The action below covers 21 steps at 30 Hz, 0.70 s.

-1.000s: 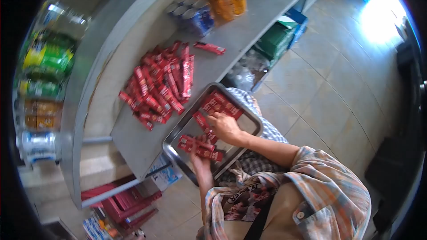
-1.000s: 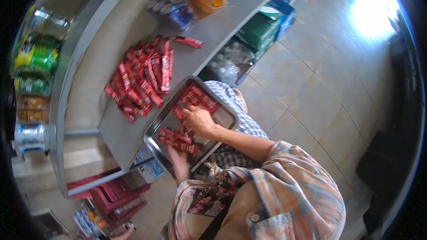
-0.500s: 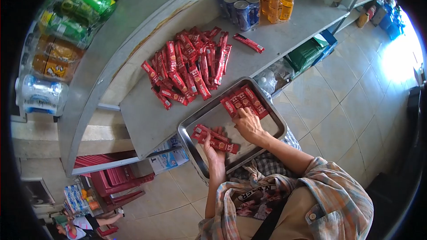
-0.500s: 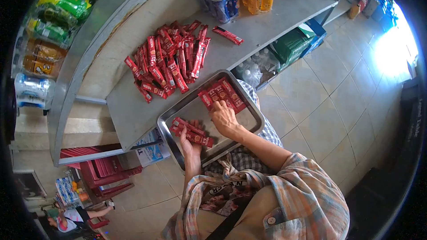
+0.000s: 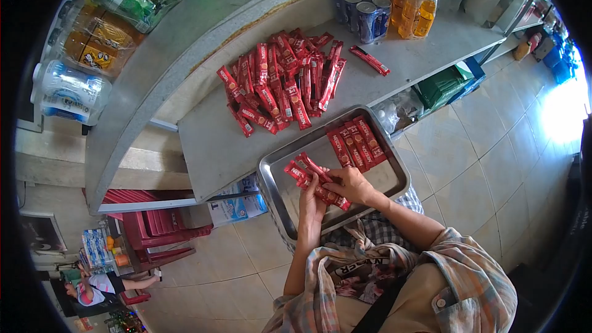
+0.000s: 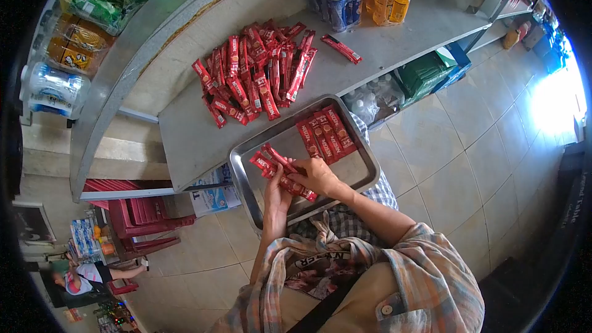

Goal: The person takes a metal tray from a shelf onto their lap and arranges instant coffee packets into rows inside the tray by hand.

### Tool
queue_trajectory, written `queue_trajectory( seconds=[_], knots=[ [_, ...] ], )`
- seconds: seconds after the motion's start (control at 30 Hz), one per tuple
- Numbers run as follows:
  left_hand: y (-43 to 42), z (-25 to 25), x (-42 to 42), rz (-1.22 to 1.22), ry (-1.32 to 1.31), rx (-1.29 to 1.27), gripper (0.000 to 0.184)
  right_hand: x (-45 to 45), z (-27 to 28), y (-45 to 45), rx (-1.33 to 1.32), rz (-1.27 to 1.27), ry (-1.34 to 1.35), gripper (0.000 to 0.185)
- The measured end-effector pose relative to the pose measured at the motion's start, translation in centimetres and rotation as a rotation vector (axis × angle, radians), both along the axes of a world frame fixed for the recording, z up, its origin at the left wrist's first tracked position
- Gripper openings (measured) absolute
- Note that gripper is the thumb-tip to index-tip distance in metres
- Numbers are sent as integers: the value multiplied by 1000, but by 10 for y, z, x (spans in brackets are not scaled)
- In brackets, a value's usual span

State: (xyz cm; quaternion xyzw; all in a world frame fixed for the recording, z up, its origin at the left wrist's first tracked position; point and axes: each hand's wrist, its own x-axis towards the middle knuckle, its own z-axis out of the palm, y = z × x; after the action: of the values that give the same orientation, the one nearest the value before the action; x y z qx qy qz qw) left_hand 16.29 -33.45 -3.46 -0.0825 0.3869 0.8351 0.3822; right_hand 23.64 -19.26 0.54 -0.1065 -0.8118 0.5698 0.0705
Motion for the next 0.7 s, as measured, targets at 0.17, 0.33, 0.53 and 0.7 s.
queue_trajectory(
  seconds=[0.17,0.33,0.53,0.7],
  knots=[
    [-10,6,0,84,-23,-65,37,-2,5,0,30,-192,27,28],
    [-26,9,-10,197,-80,-164,33,-5,-5,-1,483,-249,-3,37],
    [-23,19,-1,183,68,-164,35,1,-13,-24,551,12,-27,29],
    [-26,7,2,203,147,-209,29,-1,-21,-16,633,64,-91,29]
  ],
)
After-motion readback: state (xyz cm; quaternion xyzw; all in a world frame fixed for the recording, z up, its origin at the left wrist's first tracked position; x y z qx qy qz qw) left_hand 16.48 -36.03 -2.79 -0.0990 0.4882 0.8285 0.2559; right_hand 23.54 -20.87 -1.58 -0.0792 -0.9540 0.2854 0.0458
